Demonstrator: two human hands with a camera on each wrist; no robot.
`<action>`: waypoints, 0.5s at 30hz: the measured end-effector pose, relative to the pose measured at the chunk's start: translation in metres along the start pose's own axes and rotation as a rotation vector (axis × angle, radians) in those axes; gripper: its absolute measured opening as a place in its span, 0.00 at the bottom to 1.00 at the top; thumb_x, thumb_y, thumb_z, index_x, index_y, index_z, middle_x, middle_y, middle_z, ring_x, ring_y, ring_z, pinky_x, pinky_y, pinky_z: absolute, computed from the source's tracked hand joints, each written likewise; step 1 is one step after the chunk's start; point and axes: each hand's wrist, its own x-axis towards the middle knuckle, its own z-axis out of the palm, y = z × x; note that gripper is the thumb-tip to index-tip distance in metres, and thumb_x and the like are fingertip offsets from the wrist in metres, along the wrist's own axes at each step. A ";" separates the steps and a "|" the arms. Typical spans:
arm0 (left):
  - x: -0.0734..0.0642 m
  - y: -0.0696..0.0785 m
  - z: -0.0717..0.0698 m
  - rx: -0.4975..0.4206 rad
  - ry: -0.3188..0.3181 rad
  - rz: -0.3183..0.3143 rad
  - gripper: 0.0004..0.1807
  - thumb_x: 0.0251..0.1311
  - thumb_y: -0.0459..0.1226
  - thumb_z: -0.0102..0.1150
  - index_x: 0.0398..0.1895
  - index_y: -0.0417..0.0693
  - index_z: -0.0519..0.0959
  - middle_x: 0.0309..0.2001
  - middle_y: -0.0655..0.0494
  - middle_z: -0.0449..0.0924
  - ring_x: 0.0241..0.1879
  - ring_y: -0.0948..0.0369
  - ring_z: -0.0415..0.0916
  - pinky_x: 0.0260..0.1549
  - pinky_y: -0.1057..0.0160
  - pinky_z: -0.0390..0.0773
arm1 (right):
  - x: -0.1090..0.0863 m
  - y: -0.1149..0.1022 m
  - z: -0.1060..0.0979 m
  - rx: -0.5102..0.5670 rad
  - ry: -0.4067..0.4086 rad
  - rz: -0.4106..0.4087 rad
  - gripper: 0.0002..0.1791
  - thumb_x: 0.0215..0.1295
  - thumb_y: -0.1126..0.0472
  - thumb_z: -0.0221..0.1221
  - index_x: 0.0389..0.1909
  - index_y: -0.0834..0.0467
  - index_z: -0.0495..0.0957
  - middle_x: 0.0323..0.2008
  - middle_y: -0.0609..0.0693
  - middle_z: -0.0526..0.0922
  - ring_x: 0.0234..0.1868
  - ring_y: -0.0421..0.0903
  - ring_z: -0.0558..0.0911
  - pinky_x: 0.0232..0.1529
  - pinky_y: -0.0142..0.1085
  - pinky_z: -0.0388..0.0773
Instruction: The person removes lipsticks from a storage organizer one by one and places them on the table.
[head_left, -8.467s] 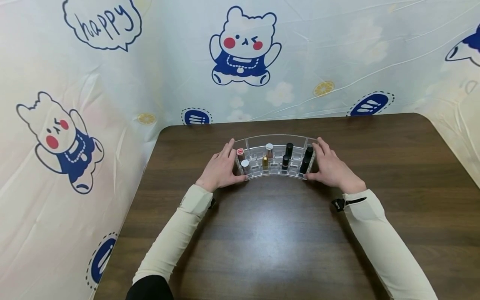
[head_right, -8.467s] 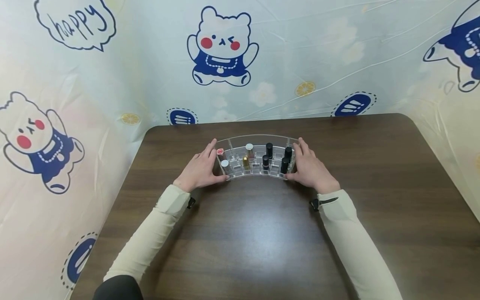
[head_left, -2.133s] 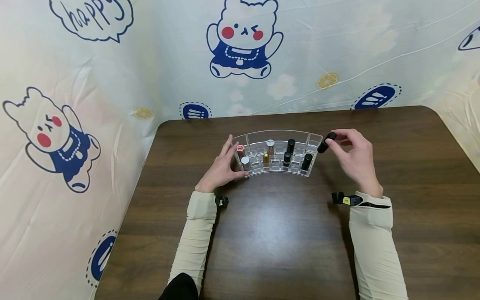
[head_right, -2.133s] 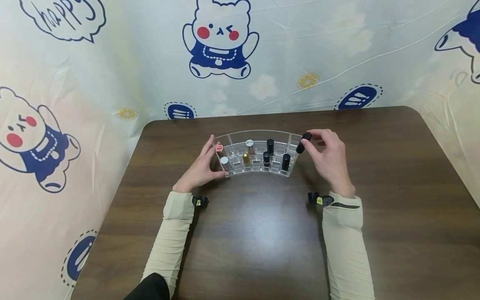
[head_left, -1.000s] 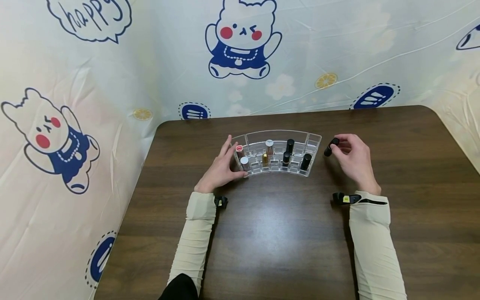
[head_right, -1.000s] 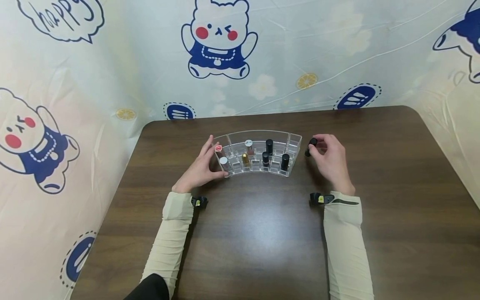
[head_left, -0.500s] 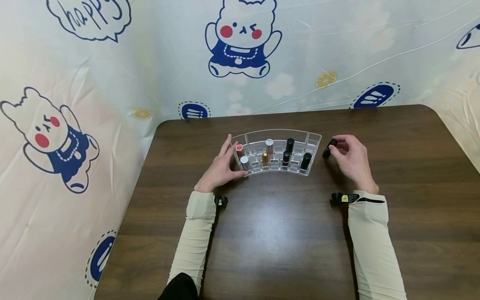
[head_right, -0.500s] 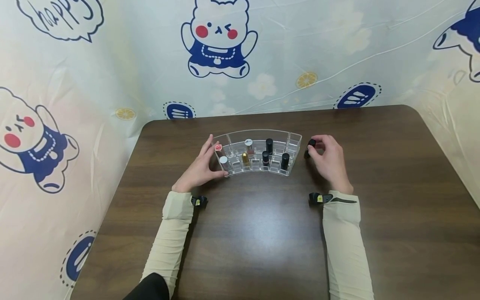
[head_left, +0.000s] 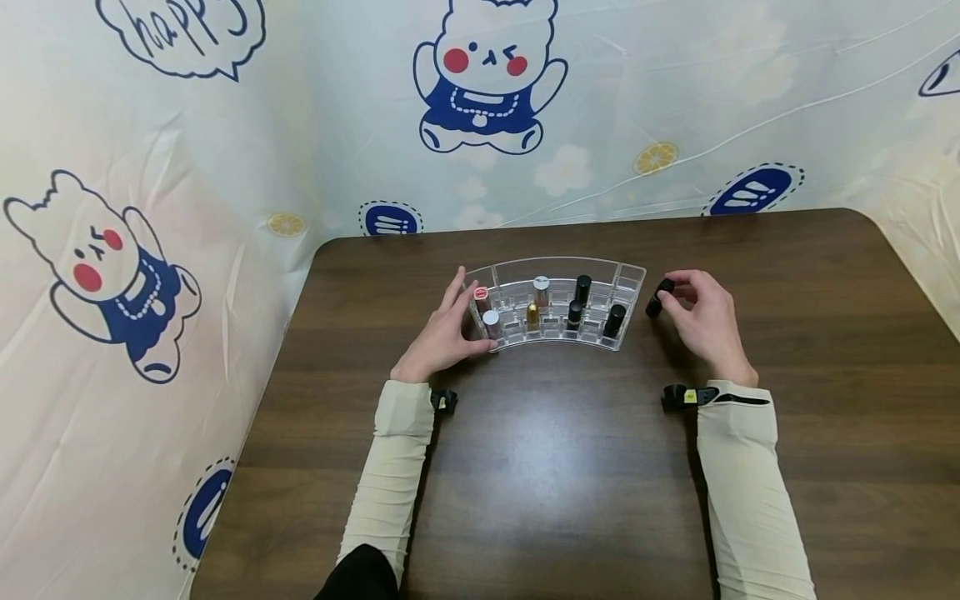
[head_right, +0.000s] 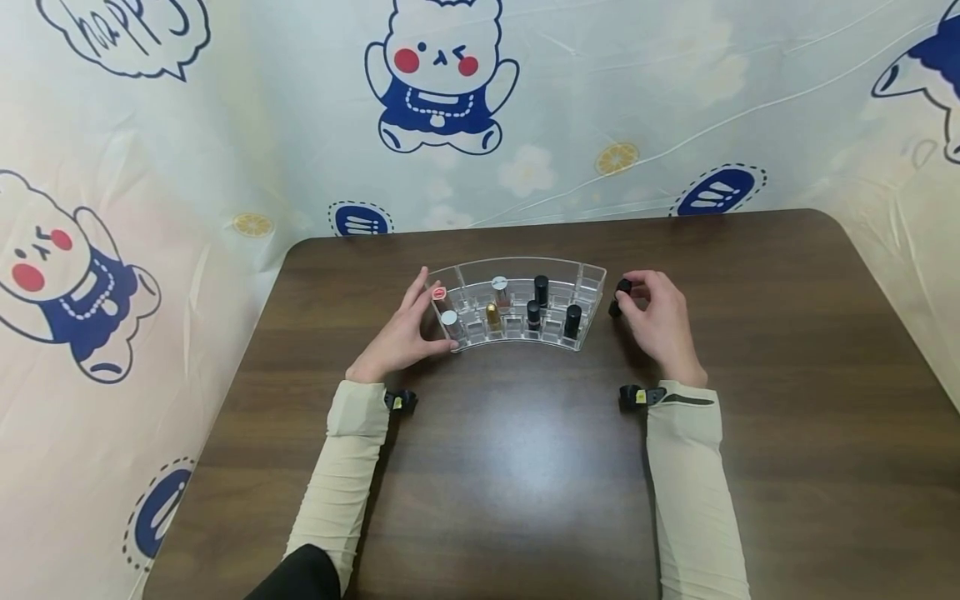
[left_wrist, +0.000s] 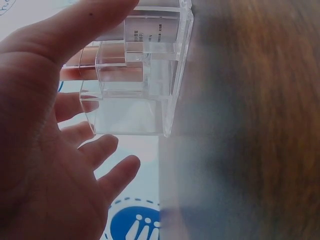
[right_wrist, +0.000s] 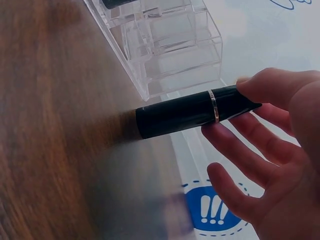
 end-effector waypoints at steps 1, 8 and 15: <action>0.000 0.000 0.000 0.000 0.000 0.000 0.56 0.49 0.52 0.71 0.77 0.53 0.48 0.77 0.71 0.21 0.76 0.50 0.48 0.68 0.36 0.52 | 0.000 0.000 0.000 0.000 -0.003 0.001 0.16 0.66 0.64 0.58 0.52 0.66 0.75 0.49 0.64 0.77 0.50 0.61 0.80 0.55 0.58 0.74; 0.000 0.000 0.000 -0.003 -0.001 -0.002 0.56 0.50 0.52 0.71 0.77 0.52 0.49 0.77 0.69 0.22 0.76 0.51 0.48 0.68 0.36 0.51 | 0.000 -0.002 -0.002 -0.010 -0.021 0.000 0.17 0.67 0.63 0.57 0.54 0.67 0.74 0.51 0.65 0.77 0.50 0.62 0.79 0.55 0.59 0.73; 0.001 0.000 0.000 0.000 0.001 -0.001 0.56 0.49 0.52 0.72 0.77 0.53 0.49 0.79 0.63 0.24 0.76 0.50 0.48 0.68 0.34 0.51 | 0.000 -0.003 -0.002 -0.021 -0.032 0.006 0.18 0.67 0.63 0.57 0.55 0.67 0.73 0.52 0.65 0.76 0.51 0.62 0.78 0.55 0.59 0.72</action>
